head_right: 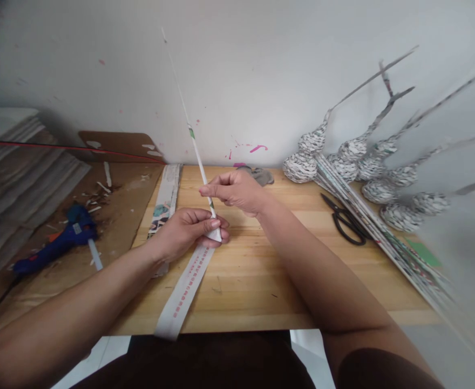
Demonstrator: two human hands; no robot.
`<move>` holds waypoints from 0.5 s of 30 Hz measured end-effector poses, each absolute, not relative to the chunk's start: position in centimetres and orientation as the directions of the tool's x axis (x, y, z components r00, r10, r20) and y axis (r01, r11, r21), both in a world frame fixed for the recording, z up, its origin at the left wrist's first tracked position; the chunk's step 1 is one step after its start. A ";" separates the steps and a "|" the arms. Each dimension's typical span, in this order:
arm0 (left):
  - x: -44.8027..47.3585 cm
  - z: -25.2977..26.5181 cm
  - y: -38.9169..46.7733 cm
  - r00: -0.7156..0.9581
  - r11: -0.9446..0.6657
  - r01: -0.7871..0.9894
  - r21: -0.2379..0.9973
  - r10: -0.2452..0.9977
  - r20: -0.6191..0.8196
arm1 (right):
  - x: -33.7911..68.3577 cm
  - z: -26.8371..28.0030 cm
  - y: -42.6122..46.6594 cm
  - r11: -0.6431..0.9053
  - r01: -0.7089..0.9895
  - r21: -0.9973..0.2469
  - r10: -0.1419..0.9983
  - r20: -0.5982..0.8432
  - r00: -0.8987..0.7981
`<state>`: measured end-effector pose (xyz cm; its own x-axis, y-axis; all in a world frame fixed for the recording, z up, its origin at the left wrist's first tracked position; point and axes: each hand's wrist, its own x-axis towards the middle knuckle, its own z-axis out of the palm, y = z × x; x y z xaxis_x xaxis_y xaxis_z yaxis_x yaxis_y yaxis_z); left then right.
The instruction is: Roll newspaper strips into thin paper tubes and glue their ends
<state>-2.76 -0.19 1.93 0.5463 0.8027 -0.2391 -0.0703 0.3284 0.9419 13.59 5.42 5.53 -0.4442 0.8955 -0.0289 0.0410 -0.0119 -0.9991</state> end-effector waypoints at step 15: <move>-2.9 1.9 0.0 0.558 0.342 -0.058 0.938 0.790 -0.254 | 14.2 5.7 5.8 0.111 0.211 -0.971 0.927 0.024 -0.374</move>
<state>-2.91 -0.02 1.86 0.5578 0.7902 -0.2537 -0.0577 0.3419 0.9380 14.22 5.81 5.69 -0.3736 0.9273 0.0244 0.2109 0.1106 -0.9712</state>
